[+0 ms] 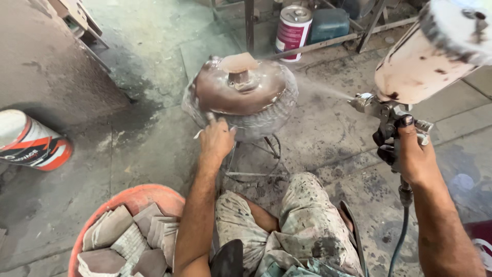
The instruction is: The person repeatedly picks small tiles from a red basin, places them on a rotating stand, and sprays them with a paint gun. A coworker assists by flipping the tiles to coat both sides. The person continues this cycle throughout the clip.
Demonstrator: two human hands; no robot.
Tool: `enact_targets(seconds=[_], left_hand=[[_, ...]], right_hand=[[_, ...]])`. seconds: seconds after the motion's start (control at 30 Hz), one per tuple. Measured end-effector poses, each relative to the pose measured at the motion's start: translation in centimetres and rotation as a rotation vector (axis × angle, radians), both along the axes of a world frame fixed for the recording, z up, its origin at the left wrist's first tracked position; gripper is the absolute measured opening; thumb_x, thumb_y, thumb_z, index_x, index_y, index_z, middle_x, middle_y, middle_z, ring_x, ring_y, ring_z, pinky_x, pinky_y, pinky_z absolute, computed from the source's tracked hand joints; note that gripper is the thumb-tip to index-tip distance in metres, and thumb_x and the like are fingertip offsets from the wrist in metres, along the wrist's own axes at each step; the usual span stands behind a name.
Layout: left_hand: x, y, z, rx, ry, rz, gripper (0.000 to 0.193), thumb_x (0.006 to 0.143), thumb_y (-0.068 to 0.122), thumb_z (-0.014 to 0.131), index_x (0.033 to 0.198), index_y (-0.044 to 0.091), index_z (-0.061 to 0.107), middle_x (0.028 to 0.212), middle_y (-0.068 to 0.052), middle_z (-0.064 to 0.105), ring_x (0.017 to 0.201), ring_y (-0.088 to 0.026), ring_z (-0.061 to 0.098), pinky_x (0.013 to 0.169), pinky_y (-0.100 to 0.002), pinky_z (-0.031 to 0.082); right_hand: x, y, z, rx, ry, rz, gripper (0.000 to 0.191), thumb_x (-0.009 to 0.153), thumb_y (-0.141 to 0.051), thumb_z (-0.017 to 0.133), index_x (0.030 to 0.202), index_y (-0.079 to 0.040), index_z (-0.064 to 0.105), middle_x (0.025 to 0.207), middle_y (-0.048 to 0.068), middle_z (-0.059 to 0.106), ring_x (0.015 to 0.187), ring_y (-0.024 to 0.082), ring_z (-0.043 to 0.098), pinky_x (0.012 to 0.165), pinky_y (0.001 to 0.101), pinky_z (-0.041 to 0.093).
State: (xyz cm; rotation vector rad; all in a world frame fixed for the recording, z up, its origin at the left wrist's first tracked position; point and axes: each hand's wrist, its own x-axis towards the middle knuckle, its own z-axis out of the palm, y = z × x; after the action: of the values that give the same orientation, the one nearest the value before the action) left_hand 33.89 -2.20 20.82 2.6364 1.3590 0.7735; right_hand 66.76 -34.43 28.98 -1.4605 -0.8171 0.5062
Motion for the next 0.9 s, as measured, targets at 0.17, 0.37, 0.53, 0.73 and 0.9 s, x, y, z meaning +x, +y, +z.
enact_targets(seconds=[0.17, 0.37, 0.53, 0.73, 0.9], left_hand=[[1.7, -1.8, -3.6, -0.14, 0.053, -0.077, 0.021, 0.083, 0.025, 0.07, 0.084, 0.005, 0.075, 0.09, -0.025, 0.074, 0.088, -0.042, 0.072, 0.085, -0.051, 0.056], [6.6, -5.4, -4.9, -0.203, 0.123, -0.229, 0.041, 0.085, 0.038, 0.076, 0.1, 0.0, 0.075, 0.113, -0.042, 0.059, 0.093, -0.05, 0.07, 0.096, -0.048, 0.055], [8.2, -7.2, -4.1, -0.207, 0.084, -0.45, 0.049, 0.079, 0.035, 0.078, 0.106, -0.005, 0.07, 0.147, -0.041, 0.037, 0.103, -0.055, 0.063, 0.088, -0.054, 0.053], [5.8, -6.6, -0.1, -0.395, 0.21, -0.441, 0.041, 0.085, 0.042, 0.073, 0.108, 0.008, 0.073, 0.109, -0.019, 0.074, 0.102, -0.036, 0.071, 0.091, -0.049, 0.056], [-0.3, -2.8, 3.7, -0.226, 0.031, -0.19, 0.023, 0.089, 0.029, 0.068, 0.1, 0.01, 0.075, 0.099, -0.019, 0.074, 0.093, -0.038, 0.072, 0.086, -0.051, 0.056]], right_hand=[[-0.8, 0.1, 0.9, 0.079, 0.088, 0.226, 0.048, 0.11, -0.056, 0.041, 0.109, -0.011, 0.056, 0.082, 0.001, 0.054, 0.061, 0.011, 0.044, 0.05, 0.0277, 0.034], [-0.9, 0.3, -0.2, 0.061, 0.012, 0.153, 0.048, 0.111, -0.054, 0.043, 0.115, -0.009, 0.056, 0.086, 0.002, 0.056, 0.062, 0.011, 0.044, 0.051, 0.0283, 0.035], [-0.1, -0.2, -1.1, 0.033, 0.088, 0.223, 0.053, 0.104, -0.057, 0.043, 0.115, -0.009, 0.06, 0.089, 0.003, 0.064, 0.067, 0.012, 0.056, 0.052, 0.0277, 0.043], [0.1, -1.8, -2.7, -0.021, 0.012, 0.085, 0.055, 0.109, -0.059, 0.046, 0.117, -0.006, 0.06, 0.086, 0.003, 0.059, 0.066, 0.012, 0.049, 0.053, 0.0285, 0.039], [0.0, -2.9, -3.8, -0.056, -0.06, 0.039, 0.052, 0.106, -0.057, 0.046, 0.113, -0.007, 0.06, 0.086, 0.001, 0.06, 0.068, 0.011, 0.051, 0.055, 0.0286, 0.042]])
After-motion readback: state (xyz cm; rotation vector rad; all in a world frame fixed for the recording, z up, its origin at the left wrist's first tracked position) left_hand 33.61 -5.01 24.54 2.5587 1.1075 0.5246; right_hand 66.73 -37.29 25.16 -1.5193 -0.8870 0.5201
